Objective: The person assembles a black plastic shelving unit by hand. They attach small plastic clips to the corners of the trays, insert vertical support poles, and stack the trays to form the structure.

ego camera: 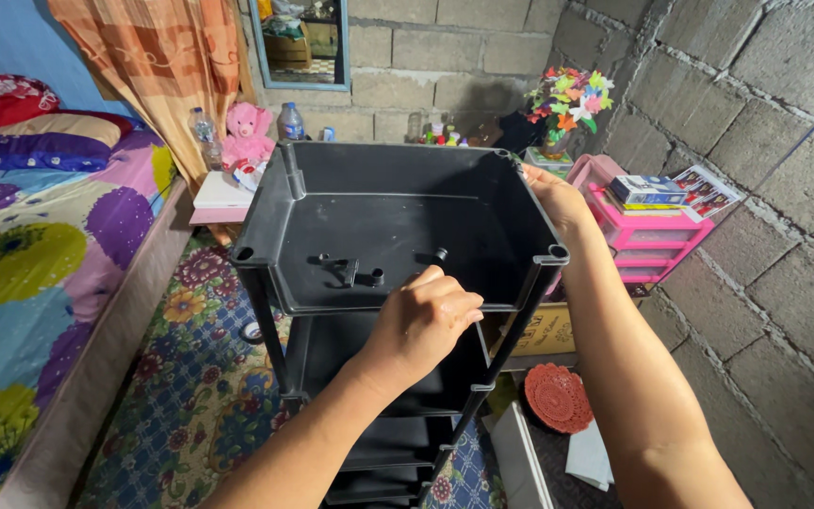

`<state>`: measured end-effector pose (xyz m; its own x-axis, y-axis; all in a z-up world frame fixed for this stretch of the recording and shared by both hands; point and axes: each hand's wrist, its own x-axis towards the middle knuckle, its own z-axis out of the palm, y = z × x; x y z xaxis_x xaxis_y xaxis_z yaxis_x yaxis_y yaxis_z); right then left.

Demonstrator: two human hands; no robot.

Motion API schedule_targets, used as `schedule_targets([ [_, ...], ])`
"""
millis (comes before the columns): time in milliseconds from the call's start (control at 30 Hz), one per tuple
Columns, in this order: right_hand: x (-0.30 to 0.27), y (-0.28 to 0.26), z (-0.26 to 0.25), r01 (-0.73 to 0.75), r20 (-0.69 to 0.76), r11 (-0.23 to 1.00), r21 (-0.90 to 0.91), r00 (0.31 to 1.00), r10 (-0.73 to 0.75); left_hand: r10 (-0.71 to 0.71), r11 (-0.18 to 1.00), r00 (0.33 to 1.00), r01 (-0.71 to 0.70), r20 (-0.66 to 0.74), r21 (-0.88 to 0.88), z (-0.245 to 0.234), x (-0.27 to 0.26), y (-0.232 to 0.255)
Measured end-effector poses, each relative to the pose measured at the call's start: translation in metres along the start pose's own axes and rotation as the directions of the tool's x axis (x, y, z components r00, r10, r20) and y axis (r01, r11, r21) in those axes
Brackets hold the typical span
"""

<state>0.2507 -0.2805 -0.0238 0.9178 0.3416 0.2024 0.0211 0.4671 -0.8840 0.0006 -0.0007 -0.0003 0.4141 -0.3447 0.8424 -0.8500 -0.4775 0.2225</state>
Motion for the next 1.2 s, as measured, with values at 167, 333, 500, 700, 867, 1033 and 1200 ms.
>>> schedule_targets([
  [167,0.007,0.007,-0.012,0.110,-0.201,0.968,-0.227,0.967,-0.157,-0.005,1.000,1.000,0.005,0.002,0.003,0.000,0.002,0.000],
  [333,0.004,0.015,-0.011,0.191,-0.295,0.890,-0.413,0.897,-0.330,-0.008,1.000,1.000,0.008,-0.001,-0.011,-0.001,0.003,0.001],
  [500,0.006,0.022,0.001,0.250,-0.291,0.931,-0.265,0.900,-0.324,-0.014,1.000,1.000,0.014,0.001,-0.020,-0.002,0.003,0.002],
  [700,0.000,0.028,0.009,0.294,-0.331,0.890,-0.348,0.850,-0.410,0.006,1.000,1.000,-0.006,0.011,-0.009,-0.002,0.003,0.001],
  [867,0.010,0.015,0.006,0.324,-0.331,0.863,-0.389,0.825,-0.459,-0.005,1.000,1.000,0.004,-0.023,-0.028,0.000,0.002,0.001],
  [1033,0.007,-0.012,0.026,0.397,-0.212,0.766,-0.507,0.803,-0.556,-0.003,1.000,1.000,0.003,-0.008,-0.021,0.000,0.002,-0.003],
  [1200,-0.016,-0.043,0.061,0.306,0.050,0.475,-0.825,0.876,-0.479,0.012,0.999,0.999,-0.014,-0.042,-0.034,0.003,0.001,-0.003],
])
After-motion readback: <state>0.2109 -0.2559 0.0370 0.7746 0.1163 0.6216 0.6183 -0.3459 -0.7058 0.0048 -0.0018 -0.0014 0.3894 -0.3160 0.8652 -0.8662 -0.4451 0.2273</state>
